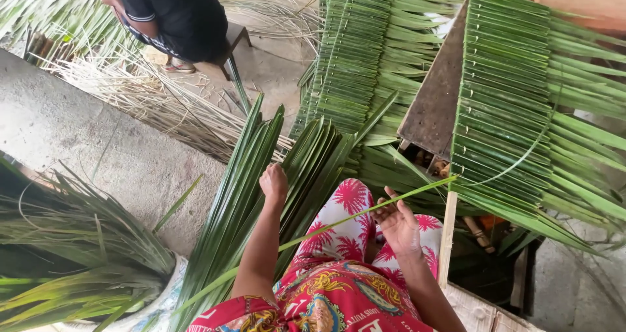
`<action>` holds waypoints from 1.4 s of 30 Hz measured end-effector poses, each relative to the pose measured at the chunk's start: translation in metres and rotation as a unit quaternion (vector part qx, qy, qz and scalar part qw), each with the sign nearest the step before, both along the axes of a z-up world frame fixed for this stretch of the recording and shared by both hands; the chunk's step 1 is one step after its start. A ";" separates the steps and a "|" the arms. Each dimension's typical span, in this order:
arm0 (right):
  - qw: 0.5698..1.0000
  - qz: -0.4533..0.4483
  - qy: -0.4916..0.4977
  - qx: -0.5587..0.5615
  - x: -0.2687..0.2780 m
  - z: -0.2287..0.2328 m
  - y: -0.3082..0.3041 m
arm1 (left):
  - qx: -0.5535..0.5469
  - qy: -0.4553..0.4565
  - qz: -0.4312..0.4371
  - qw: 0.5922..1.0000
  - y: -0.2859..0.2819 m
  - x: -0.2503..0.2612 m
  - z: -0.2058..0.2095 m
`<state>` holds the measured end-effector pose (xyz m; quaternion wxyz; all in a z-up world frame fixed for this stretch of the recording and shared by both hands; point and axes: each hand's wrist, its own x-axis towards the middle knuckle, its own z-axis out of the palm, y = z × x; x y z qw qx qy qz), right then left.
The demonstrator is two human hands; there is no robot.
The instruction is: Weaving and securing palm leaves onto a wooden slat to create a thatched panel for roofing or mats.
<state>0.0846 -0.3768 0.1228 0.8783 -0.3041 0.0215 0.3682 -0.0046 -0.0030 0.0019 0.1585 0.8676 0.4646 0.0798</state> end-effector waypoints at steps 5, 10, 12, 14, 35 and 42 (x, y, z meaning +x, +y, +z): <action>1.000 -0.004 0.009 -0.013 0.000 -0.008 -0.001 | 0.027 -0.015 0.006 0.999 -0.001 -0.001 -0.002; 0.998 -0.009 0.013 -0.058 0.003 -0.018 0.000 | 0.033 -0.032 0.008 0.999 -0.006 0.003 0.020; 0.994 -0.012 0.010 -0.105 0.005 -0.026 0.001 | 0.018 -0.077 -0.015 0.997 -0.012 0.007 0.033; 0.993 -0.009 0.007 -0.118 0.006 -0.025 0.002 | 0.058 -0.079 -0.057 0.994 -0.031 0.016 0.091; 0.951 -0.282 -0.042 0.122 0.034 0.117 -0.099 | 0.425 -0.521 -0.484 0.560 -0.334 0.223 0.444; 0.925 -0.363 -0.051 0.101 0.034 0.138 -0.114 | 0.334 -0.593 -0.600 0.421 -0.413 0.178 0.385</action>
